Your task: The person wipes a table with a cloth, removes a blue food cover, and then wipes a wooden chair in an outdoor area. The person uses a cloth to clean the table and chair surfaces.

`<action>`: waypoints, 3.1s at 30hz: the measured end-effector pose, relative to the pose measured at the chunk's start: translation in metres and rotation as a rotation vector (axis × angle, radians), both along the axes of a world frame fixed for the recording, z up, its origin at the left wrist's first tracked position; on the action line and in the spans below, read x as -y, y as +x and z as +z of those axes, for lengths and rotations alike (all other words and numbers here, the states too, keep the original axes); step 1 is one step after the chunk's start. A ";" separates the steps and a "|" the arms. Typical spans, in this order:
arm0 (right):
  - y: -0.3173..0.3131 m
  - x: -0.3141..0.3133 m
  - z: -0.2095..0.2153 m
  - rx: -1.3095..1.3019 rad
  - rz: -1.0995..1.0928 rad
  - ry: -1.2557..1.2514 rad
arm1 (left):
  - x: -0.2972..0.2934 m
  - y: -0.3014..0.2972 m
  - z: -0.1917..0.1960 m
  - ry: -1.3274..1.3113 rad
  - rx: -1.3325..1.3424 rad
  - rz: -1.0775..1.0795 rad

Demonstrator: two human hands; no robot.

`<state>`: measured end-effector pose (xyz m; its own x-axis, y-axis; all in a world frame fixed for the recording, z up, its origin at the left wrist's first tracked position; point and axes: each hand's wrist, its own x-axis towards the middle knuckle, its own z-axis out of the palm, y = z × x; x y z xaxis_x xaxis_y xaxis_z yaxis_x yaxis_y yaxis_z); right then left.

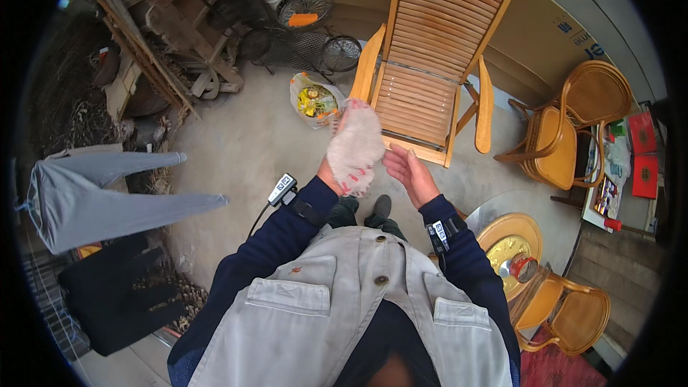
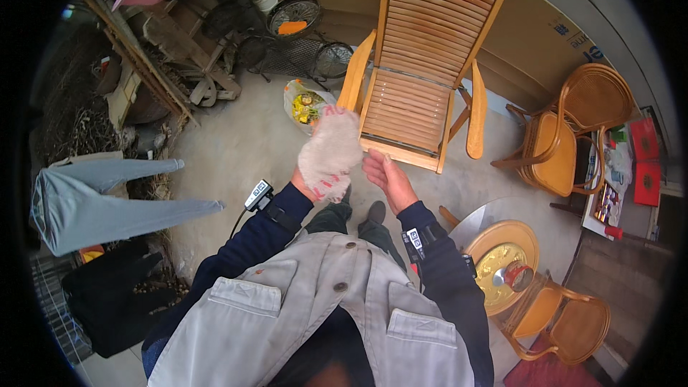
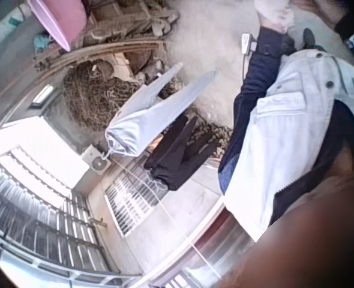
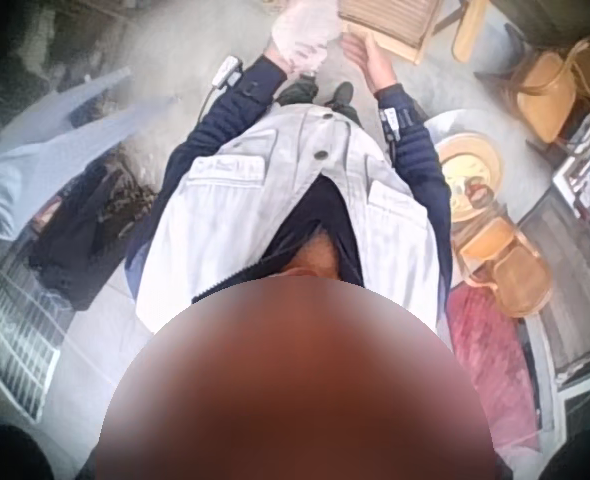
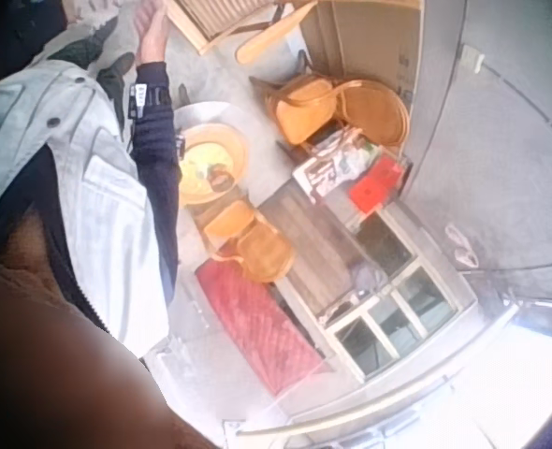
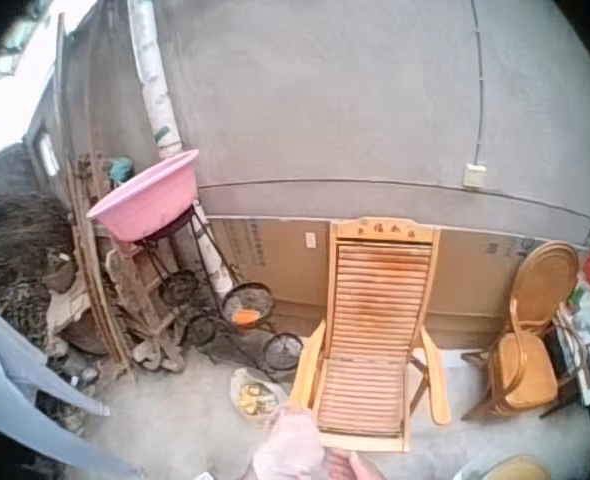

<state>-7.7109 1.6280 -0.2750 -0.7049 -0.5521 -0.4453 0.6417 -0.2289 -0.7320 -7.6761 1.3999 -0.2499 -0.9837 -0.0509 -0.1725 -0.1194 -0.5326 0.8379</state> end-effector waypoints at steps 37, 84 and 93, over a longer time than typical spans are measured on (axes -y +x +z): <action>-0.157 -0.325 -0.186 -0.318 -0.425 0.888 | 0.068 -0.276 -0.285 -1.618 0.455 -0.337; -0.296 -0.239 -0.294 -0.581 0.048 1.694 | 0.053 -0.272 -0.312 -1.885 0.412 -0.185; -0.211 -0.225 -0.301 -0.843 -0.021 1.837 | 0.055 -0.272 -0.311 -1.917 0.345 -0.170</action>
<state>-7.9217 1.8534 -0.5760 -0.9955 0.0926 0.0203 0.0897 0.9891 -0.1166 -7.9478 1.3452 -0.5612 -0.9396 -0.2982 -0.1682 -0.3214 0.9374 0.1338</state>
